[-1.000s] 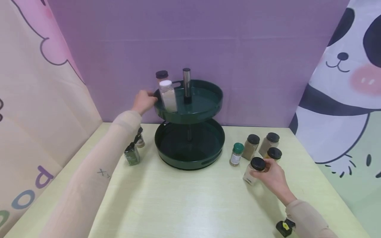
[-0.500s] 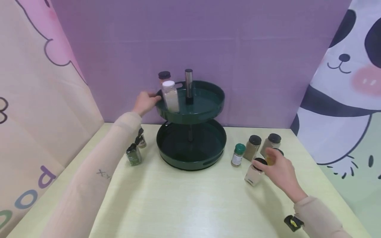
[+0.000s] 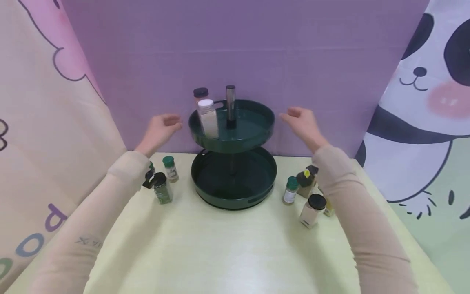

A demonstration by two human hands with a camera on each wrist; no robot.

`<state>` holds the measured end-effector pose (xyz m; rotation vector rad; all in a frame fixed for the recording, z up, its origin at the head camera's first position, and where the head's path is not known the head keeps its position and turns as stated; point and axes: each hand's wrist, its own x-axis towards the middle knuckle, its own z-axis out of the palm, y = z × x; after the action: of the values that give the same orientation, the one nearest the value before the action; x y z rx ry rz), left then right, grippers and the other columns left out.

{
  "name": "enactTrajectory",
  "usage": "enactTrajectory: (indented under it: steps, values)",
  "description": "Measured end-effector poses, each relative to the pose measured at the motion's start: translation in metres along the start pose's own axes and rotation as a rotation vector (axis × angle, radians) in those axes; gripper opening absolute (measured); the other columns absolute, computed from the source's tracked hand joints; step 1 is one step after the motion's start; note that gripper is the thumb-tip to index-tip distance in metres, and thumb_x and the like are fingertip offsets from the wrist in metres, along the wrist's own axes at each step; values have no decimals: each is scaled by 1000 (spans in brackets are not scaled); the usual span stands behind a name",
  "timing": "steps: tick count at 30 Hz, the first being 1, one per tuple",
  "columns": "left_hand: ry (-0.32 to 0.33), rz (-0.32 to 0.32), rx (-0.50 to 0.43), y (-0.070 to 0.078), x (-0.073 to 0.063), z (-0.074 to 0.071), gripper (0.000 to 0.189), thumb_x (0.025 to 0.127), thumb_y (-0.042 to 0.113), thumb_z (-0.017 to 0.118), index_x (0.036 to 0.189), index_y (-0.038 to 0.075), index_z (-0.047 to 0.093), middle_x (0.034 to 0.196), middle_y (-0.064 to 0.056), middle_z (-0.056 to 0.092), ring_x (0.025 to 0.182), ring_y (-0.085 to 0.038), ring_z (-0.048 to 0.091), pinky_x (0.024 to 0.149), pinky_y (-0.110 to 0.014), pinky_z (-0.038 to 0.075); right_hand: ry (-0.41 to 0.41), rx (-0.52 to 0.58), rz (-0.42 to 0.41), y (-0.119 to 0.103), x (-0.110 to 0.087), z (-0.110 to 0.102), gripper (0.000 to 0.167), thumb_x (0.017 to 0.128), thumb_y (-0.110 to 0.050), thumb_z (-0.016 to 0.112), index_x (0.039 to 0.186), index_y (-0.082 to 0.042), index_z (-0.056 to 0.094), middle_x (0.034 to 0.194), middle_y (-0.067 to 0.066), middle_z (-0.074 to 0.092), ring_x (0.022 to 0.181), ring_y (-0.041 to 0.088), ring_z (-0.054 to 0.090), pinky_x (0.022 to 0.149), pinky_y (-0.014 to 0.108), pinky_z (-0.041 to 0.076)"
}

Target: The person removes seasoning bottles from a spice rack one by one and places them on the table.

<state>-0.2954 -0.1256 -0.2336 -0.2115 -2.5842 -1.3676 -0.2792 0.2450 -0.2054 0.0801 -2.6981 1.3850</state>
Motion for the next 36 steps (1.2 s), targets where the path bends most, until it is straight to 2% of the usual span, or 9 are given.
enactTrajectory:
  steps: [3,6,13,16,18,24,29,36]
  values:
    - [-27,8,42,1,-7,-5,44,90,20,55,131,6,48,127,-11,56,115,-24,54,95,-37,44,-24,42,40,-6,26,16,69,91,-40,49,144,-5,23,150,15,25,137,31,21,111,46,19]
    - [-43,22,63,4,-12,-8,45,90,21,56,132,7,48,128,-10,56,115,-23,53,95,-37,44,-51,51,58,-5,40,28,64,92,-29,47,143,0,23,150,18,23,138,32,19,112,45,19]
    - [-98,69,59,23,-16,-11,51,89,26,58,135,9,44,133,-7,52,118,-21,52,97,-36,42,-69,123,53,2,46,36,52,92,-10,40,141,4,27,147,22,25,133,30,30,107,40,30]
    - [-127,61,59,32,-10,-11,57,88,31,59,138,12,40,136,-6,49,121,-19,49,99,-36,41,-55,154,52,2,46,40,51,92,-9,40,140,3,29,147,21,27,132,29,32,107,40,31]
    - [-150,61,50,38,-1,-8,60,86,32,61,138,12,39,136,-5,49,122,-18,48,98,-35,41,-46,164,53,2,45,42,52,91,-8,40,141,2,28,147,21,27,132,29,32,107,39,31]
    - [-234,65,97,52,21,17,64,80,31,68,135,9,42,129,-8,52,118,-20,48,96,-36,42,-29,166,55,2,47,43,51,91,-9,38,140,2,29,147,20,28,132,27,33,106,38,33]
    - [-209,74,122,50,27,29,56,78,30,71,124,7,50,117,-10,57,106,-22,53,90,-38,45,-13,170,46,3,45,44,50,91,-9,38,139,3,31,145,21,31,130,28,36,105,38,34]
    - [-158,63,103,44,26,27,44,76,30,73,108,6,54,108,-9,58,95,-22,53,79,-36,46,-12,172,43,4,46,52,49,92,-10,38,139,4,32,144,21,32,130,28,36,105,38,35]
